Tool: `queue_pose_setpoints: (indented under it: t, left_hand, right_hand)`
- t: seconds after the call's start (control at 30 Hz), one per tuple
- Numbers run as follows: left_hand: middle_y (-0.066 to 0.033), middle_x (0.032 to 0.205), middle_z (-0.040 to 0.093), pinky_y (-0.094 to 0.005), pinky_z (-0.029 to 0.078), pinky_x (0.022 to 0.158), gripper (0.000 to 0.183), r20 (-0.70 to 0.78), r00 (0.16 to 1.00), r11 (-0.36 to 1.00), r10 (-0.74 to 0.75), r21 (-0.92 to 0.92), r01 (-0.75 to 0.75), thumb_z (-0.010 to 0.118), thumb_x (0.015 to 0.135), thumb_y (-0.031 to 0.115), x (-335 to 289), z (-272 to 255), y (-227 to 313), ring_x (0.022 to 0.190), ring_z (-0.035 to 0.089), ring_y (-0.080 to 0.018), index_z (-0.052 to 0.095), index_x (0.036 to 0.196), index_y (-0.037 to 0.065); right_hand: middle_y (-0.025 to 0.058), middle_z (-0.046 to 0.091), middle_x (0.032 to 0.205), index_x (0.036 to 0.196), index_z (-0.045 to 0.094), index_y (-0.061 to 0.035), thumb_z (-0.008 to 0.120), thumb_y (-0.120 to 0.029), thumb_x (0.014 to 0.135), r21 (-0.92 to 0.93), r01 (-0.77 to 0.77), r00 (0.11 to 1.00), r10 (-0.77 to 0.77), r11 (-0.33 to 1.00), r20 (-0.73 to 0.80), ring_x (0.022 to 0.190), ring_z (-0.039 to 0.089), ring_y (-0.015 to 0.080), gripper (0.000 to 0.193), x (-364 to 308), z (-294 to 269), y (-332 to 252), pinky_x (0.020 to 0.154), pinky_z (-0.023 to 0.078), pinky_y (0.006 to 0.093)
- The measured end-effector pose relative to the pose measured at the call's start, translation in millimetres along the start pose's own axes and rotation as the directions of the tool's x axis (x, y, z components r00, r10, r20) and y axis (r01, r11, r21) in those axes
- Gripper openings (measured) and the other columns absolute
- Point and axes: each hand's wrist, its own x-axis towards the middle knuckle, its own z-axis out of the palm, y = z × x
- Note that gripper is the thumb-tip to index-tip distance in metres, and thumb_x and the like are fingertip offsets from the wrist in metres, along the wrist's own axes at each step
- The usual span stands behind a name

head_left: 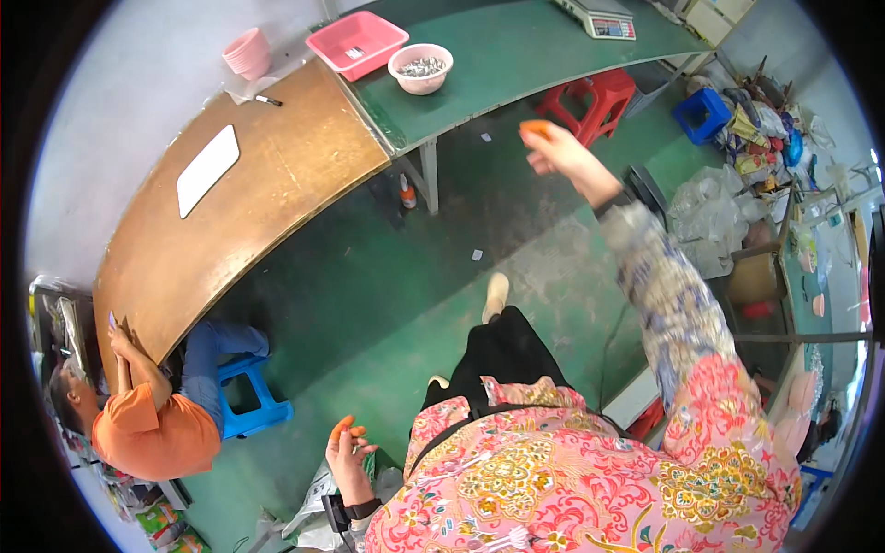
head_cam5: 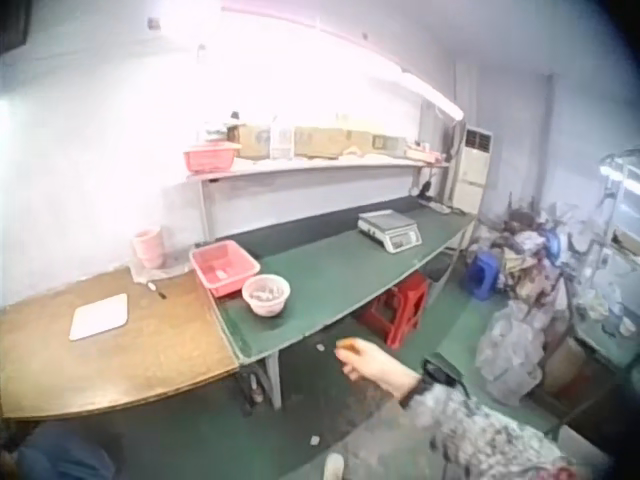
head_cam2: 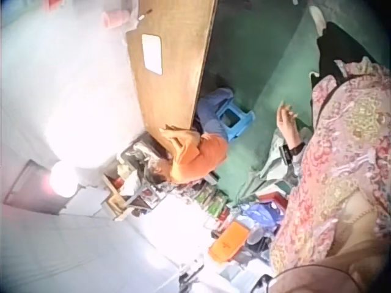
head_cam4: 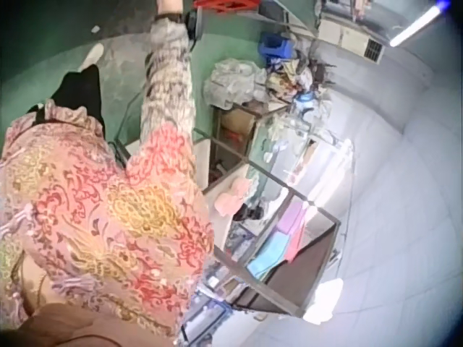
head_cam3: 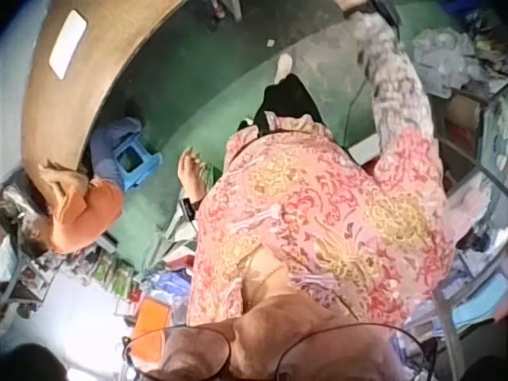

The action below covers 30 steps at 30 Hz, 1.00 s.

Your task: Sorting small metal components and trimming excess material using pliers on a fabrication floor.

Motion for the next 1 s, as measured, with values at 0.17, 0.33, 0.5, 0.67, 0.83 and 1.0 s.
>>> queue_pose_setpoints:
  t: [0.17, 0.33, 0.5, 0.67, 0.83, 1.0]
  left_hand:
    - [-0.0076, 0.087, 0.064, -0.0268, 0.055, 0.054, 0.029, -0.177, 0.98, 0.996, -0.09, 0.012, 0.094, 0.053, 0.095, 0.019, 24, 40, -25, 0.065, 0.057, -0.0097, 0.058, 0.115, -0.001]
    - [-0.0087, 0.089, 0.064, -0.0286, 0.057, 0.057, 0.029, -0.236, 0.957, 0.985, -0.171, -0.045, 0.165, 0.052, 0.095, 0.019, 10, 117, -19, 0.067, 0.058, -0.0106, 0.057, 0.115, -0.002]
    - [-0.0094, 0.09, 0.064, -0.0285, 0.057, 0.057, 0.028, -0.252, 0.936, 0.965, -0.245, 0.03, 0.26, 0.051, 0.097, 0.018, 16, 152, -22, 0.068, 0.059, -0.0111, 0.057, 0.115, -0.002]
    - [-0.0083, 0.089, 0.064, -0.029, 0.057, 0.057, 0.028, -0.208, 0.948, 0.959, -0.242, 0.097, 0.266, 0.052, 0.096, 0.019, 51, 169, -13, 0.068, 0.058, -0.0107, 0.057, 0.114, -0.002]
    - [-0.009, 0.087, 0.064, -0.0306, 0.057, 0.059, 0.028, -0.045, 0.954, 0.944, -0.296, 0.136, 0.3, 0.052, 0.096, 0.02, 125, 207, -19, 0.067, 0.059, -0.0127, 0.058, 0.114, -0.001]
    - [-0.0113, 0.087, 0.065, -0.0356, 0.057, 0.063, 0.025, -0.017, 0.919, 0.905, -0.395, 0.164, 0.392, 0.054, 0.094, 0.018, 203, 273, -38, 0.067, 0.061, -0.0172, 0.059, 0.11, -0.001]
  right_hand:
    - [0.0201, 0.049, 0.124, 0.141, 0.027, 0.0036, 0.062, -0.053, 0.083, -0.112, -0.025, 0.996, 0.016, 0.993, -0.083, 0.089, 0.06, 0.0206, 0.088, 198, 19, 0, 0.067, 0.055, 0.0326]
    - [0.0235, 0.048, 0.125, 0.137, 0.032, 0.0054, 0.064, -0.053, 0.08, 0.034, -0.12, 0.988, 0.116, 0.992, 0.102, 0.08, 0.065, 0.0284, 0.087, 306, 57, 7, 0.059, 0.058, 0.0352]
    - [0.0227, 0.053, 0.111, 0.129, 0.029, 0.0057, 0.068, -0.041, 0.082, 0.135, -0.201, 0.977, 0.208, 0.97, -0.043, 0.062, 0.064, 0.027, 0.077, 346, 76, 18, 0.052, 0.057, 0.036]
    - [0.0172, 0.054, 0.108, 0.133, 0.033, 0.0018, 0.061, -0.056, 0.083, 0.341, -0.139, 0.989, 0.147, 0.93, 0.003, 0.078, 0.06, 0.0226, 0.081, 315, 33, 33, 0.059, 0.054, 0.0348]
    - [0.006, 0.065, 0.1, 0.121, 0.057, -0.0033, 0.053, -0.034, 0.095, 0.193, -0.095, 0.991, 0.112, 0.977, -0.079, 0.077, 0.06, 0.0107, 0.04, 209, -115, 91, 0.068, 0.05, 0.023]
    - [0.0045, 0.066, 0.099, 0.117, 0.059, -0.0038, 0.05, -0.024, 0.096, 0.205, -0.4, 0.881, 0.436, 0.893, -0.182, 0.094, 0.06, 0.0118, 0.031, 96, -211, 215, 0.076, 0.049, 0.0251]
